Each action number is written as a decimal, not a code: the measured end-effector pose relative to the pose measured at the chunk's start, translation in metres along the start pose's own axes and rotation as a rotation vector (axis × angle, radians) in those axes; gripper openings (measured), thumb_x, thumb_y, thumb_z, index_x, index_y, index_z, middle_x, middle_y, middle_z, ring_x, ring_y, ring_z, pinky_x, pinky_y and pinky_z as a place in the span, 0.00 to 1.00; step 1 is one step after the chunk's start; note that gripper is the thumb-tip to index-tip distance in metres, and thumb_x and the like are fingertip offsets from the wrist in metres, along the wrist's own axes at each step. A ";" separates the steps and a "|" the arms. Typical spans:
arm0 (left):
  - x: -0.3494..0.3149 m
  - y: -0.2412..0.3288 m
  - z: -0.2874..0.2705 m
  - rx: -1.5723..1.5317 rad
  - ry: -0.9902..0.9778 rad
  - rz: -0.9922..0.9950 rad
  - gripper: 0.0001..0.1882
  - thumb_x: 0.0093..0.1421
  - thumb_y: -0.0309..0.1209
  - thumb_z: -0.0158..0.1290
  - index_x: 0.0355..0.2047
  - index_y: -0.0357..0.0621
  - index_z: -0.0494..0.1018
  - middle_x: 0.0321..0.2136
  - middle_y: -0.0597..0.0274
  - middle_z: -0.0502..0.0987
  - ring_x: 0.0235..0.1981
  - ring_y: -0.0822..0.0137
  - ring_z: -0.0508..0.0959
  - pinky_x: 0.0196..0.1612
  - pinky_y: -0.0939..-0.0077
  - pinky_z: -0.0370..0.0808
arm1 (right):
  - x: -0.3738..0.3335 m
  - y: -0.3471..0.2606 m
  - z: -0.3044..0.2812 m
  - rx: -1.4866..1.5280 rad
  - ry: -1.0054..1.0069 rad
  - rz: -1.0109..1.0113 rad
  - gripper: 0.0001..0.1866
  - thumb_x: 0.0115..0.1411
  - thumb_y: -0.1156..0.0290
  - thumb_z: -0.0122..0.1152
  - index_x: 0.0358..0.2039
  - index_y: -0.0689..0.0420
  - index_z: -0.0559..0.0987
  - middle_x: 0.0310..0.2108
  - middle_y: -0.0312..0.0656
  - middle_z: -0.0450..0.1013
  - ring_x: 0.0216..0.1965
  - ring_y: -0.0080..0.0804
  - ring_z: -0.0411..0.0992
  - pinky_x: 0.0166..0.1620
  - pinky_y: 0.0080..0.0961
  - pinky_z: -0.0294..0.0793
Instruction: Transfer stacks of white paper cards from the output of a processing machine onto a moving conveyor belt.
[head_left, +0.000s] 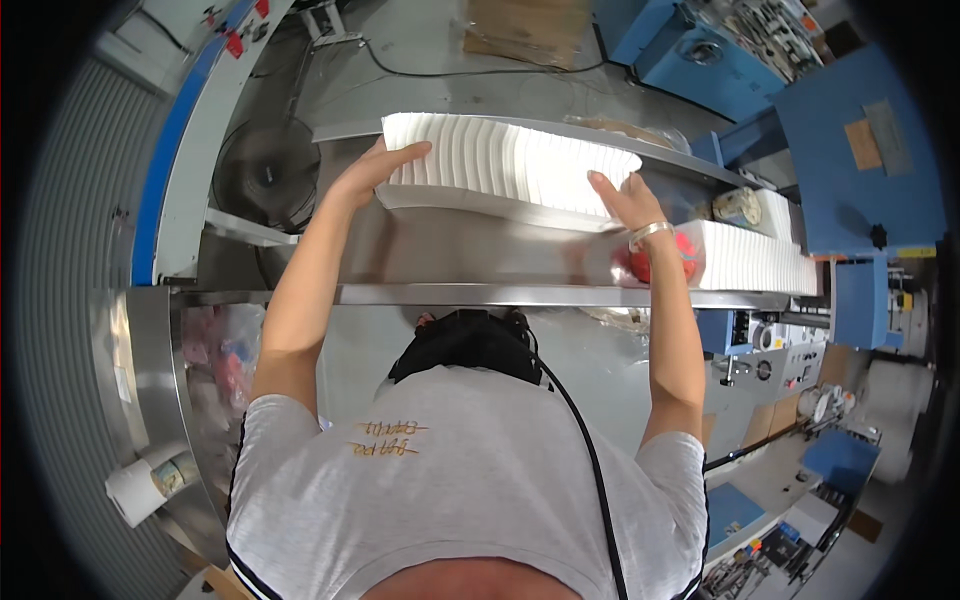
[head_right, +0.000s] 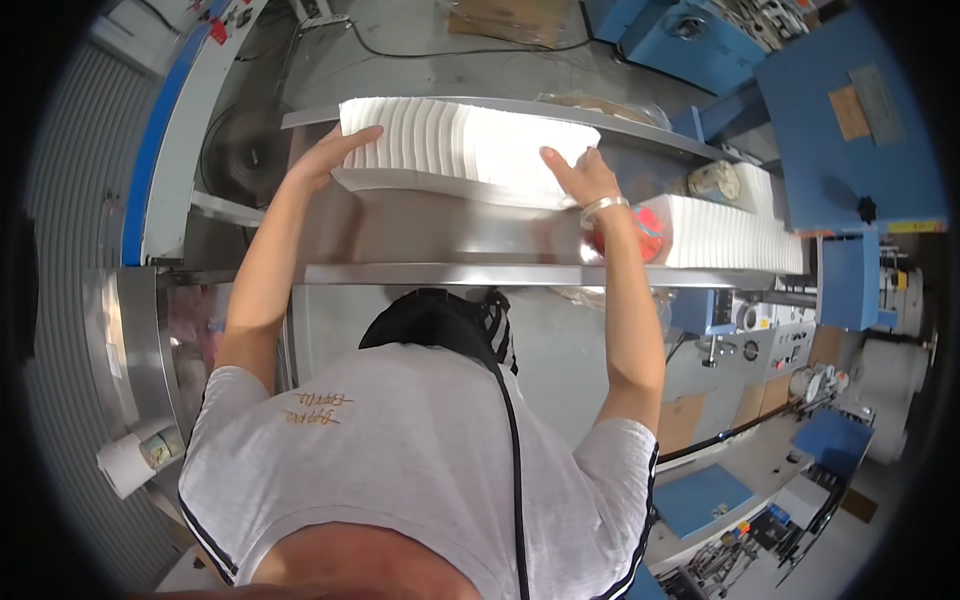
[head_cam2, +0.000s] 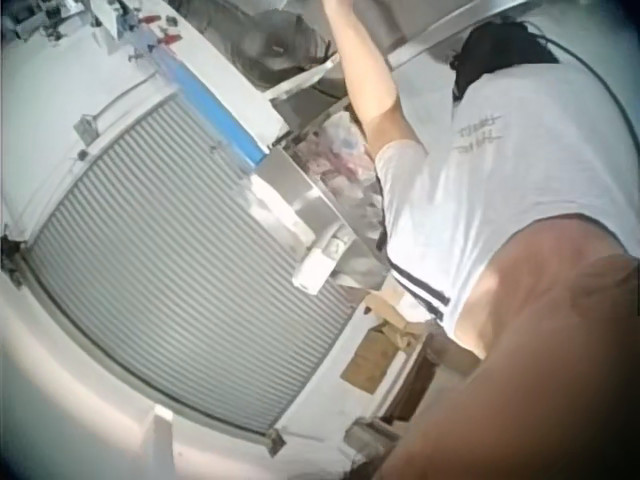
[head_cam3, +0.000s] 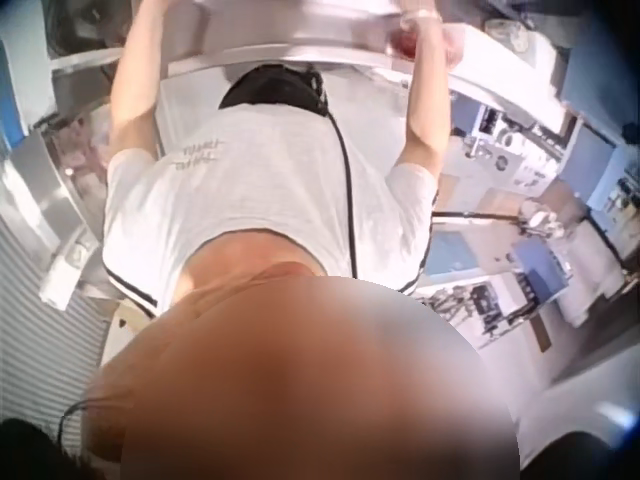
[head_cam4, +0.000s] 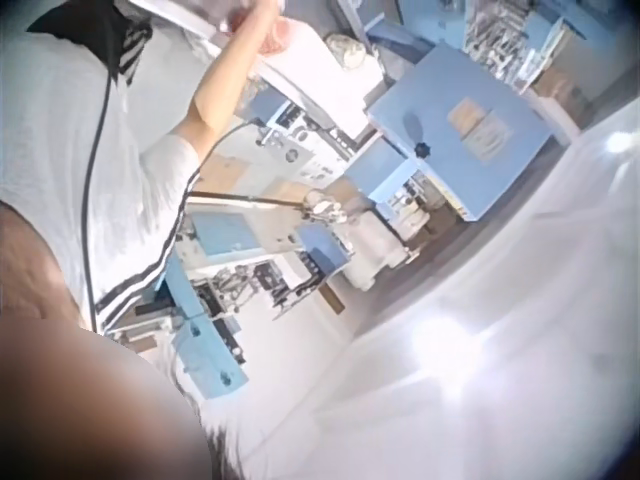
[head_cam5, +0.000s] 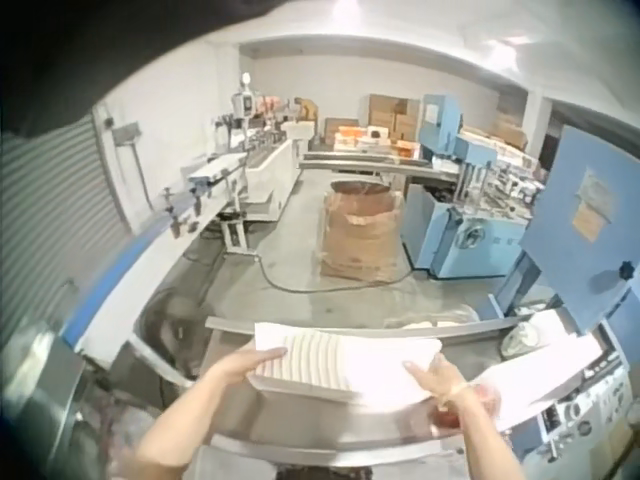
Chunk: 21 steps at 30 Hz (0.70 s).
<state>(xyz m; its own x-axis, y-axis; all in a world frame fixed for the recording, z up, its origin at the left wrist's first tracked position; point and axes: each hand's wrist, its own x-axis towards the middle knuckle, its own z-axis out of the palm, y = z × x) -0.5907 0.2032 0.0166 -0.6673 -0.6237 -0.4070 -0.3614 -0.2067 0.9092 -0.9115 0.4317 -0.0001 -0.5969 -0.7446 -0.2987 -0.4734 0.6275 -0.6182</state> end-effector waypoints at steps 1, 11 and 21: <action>-0.003 -0.009 -0.016 0.003 0.010 0.002 0.43 0.53 0.47 0.59 0.62 0.39 0.54 0.57 0.55 0.64 0.59 0.62 0.62 0.61 0.70 0.56 | -0.005 -0.010 0.011 -0.026 -0.001 -0.008 0.60 0.43 0.28 0.56 0.50 0.82 0.63 0.46 0.71 0.68 0.54 0.54 0.67 0.56 0.32 0.64; -0.083 -0.039 -0.092 -0.079 0.028 -0.050 0.37 0.53 0.44 0.60 0.59 0.41 0.60 0.54 0.58 0.68 0.56 0.66 0.67 0.58 0.71 0.61 | -0.017 -0.002 0.052 0.822 -0.194 0.161 0.43 0.59 0.38 0.49 0.60 0.64 0.61 0.57 0.46 0.64 0.57 0.33 0.63 0.58 0.26 0.59; -0.095 -0.043 -0.073 -0.315 0.164 -0.147 0.47 0.52 0.49 0.61 0.61 0.34 0.51 0.56 0.52 0.64 0.58 0.64 0.63 0.60 0.75 0.58 | -0.025 0.019 0.053 0.846 -0.449 0.200 0.47 0.56 0.37 0.52 0.65 0.56 0.54 0.63 0.40 0.57 0.64 0.37 0.54 0.63 0.34 0.50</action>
<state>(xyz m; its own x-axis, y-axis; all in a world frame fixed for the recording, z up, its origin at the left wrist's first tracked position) -0.4643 0.2163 0.0225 -0.5007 -0.6774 -0.5389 -0.2107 -0.5085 0.8349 -0.8711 0.4505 -0.0428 -0.2309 -0.7696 -0.5954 0.3350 0.5116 -0.7912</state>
